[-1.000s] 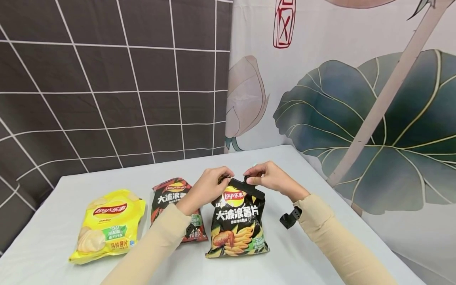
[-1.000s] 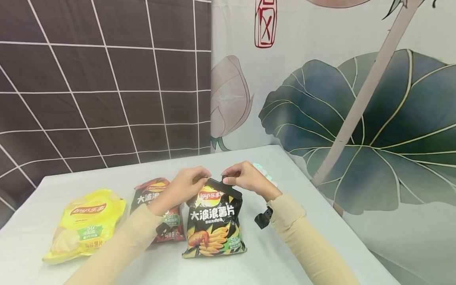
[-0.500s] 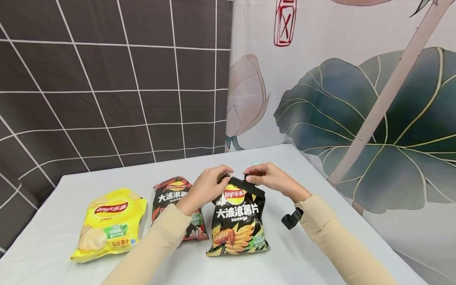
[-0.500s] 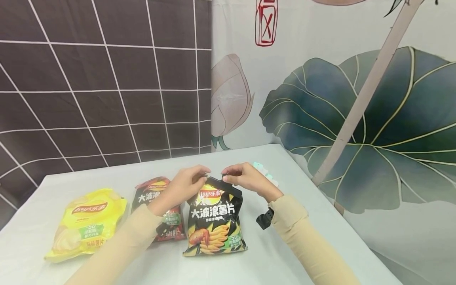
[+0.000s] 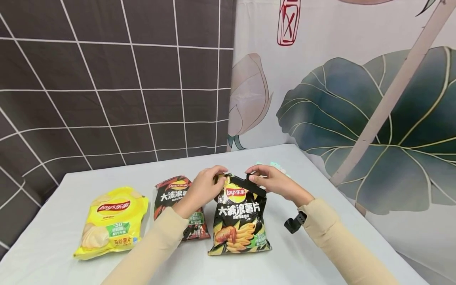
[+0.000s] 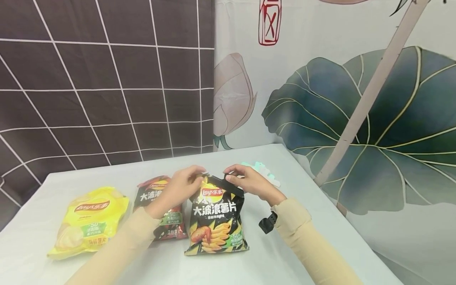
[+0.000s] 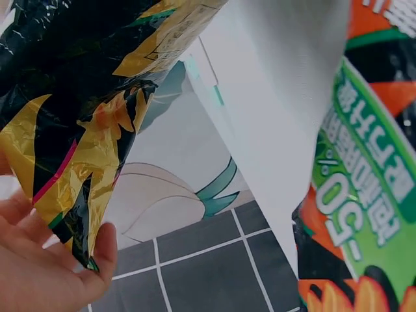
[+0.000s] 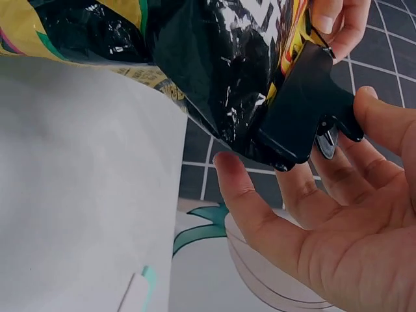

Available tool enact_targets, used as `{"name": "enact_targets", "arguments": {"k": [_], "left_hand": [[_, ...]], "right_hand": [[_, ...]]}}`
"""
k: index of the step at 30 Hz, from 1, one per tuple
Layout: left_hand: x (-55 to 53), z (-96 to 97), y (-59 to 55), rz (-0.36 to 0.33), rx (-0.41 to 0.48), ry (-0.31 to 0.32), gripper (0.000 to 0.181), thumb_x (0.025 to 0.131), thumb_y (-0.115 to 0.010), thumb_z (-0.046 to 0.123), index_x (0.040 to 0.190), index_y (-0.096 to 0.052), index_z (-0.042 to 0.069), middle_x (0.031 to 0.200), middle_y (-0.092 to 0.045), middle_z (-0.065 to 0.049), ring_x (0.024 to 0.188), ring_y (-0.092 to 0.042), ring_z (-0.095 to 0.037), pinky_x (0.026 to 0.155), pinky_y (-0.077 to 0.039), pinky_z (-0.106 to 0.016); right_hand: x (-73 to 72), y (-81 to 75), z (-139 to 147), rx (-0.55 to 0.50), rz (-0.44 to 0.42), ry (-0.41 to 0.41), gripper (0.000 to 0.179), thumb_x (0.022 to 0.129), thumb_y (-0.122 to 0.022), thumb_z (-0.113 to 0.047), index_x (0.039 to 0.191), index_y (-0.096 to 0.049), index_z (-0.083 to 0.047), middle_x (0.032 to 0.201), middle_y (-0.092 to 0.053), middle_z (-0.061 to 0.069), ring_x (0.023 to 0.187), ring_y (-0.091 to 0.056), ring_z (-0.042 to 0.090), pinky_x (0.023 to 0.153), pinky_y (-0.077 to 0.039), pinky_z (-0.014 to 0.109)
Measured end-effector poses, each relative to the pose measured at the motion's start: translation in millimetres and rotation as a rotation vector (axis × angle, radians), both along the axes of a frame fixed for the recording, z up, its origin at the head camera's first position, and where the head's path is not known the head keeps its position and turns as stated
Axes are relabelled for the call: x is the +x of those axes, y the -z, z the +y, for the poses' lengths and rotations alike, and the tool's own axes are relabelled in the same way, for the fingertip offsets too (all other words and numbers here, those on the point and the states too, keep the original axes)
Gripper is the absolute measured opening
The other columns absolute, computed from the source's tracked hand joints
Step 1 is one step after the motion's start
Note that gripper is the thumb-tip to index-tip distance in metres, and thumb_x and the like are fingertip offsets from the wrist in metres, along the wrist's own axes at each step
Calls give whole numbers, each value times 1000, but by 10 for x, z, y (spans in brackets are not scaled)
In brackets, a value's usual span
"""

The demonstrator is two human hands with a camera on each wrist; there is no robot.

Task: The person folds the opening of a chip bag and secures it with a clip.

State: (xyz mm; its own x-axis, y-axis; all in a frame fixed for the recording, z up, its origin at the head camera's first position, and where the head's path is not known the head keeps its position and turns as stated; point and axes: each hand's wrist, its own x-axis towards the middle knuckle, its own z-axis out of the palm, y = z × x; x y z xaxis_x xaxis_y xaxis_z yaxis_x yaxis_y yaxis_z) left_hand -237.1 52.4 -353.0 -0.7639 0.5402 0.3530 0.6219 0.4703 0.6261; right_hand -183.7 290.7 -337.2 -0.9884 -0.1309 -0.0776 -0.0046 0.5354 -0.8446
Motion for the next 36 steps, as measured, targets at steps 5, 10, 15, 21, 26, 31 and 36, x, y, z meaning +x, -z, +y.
{"name": "enact_targets", "arguments": {"k": [5,10,15,21,26,31,36], "left_hand": [[8,-25,41,-49,51,-48,29,96,-55,23,122,-63,14,121,-64,-4,113,-55,-24,94,-48,-44],[57,-69,85,-138,101,-78,42,97,-54,26,136,-51,14,139,-50,-9,127,-47,-29,100,-44,-49],[103,-107,107,-223,149,-88,56,98,-52,30,148,-33,14,149,-36,-12,133,-41,-31,100,-43,-53],[113,-160,194,-329,167,-60,71,100,-48,37,154,-11,12,156,-25,-15,139,-33,-39,107,-33,-59],[134,-181,253,-425,183,-61,83,99,-48,41,155,5,10,159,-23,-11,136,-36,-42,107,-34,-58],[142,-187,302,-506,244,-88,85,99,-49,41,154,6,8,158,-22,-17,136,-35,-44,107,-34,-58],[158,-188,342,-630,282,-74,83,99,-47,44,154,0,5,155,-14,-31,141,-26,-45,110,-29,-58]], "right_hand": [[35,11,-2,-30,-10,12,43,98,-54,-34,134,-51,-11,138,-51,18,124,-52,35,86,-53,50],[66,34,4,-70,-16,23,50,96,-57,-34,138,-48,-9,141,-47,20,128,-48,39,88,-52,53],[94,67,18,-90,-9,32,55,93,-63,-29,141,-46,-9,138,-48,23,117,-56,32,87,-54,47],[144,108,50,-114,-16,60,54,92,-64,-22,141,-47,-5,138,-50,23,121,-54,34,89,-53,44],[174,165,79,-153,-20,65,55,91,-66,-21,140,-47,-4,131,-56,20,116,-57,26,93,-50,44],[190,246,77,-210,-23,70,56,91,-66,-27,141,-49,-9,123,-61,14,107,-60,19,97,-47,48],[212,310,57,-244,-17,90,56,92,-64,-30,143,-47,-15,126,-60,14,112,-59,22,96,-47,46]]}}
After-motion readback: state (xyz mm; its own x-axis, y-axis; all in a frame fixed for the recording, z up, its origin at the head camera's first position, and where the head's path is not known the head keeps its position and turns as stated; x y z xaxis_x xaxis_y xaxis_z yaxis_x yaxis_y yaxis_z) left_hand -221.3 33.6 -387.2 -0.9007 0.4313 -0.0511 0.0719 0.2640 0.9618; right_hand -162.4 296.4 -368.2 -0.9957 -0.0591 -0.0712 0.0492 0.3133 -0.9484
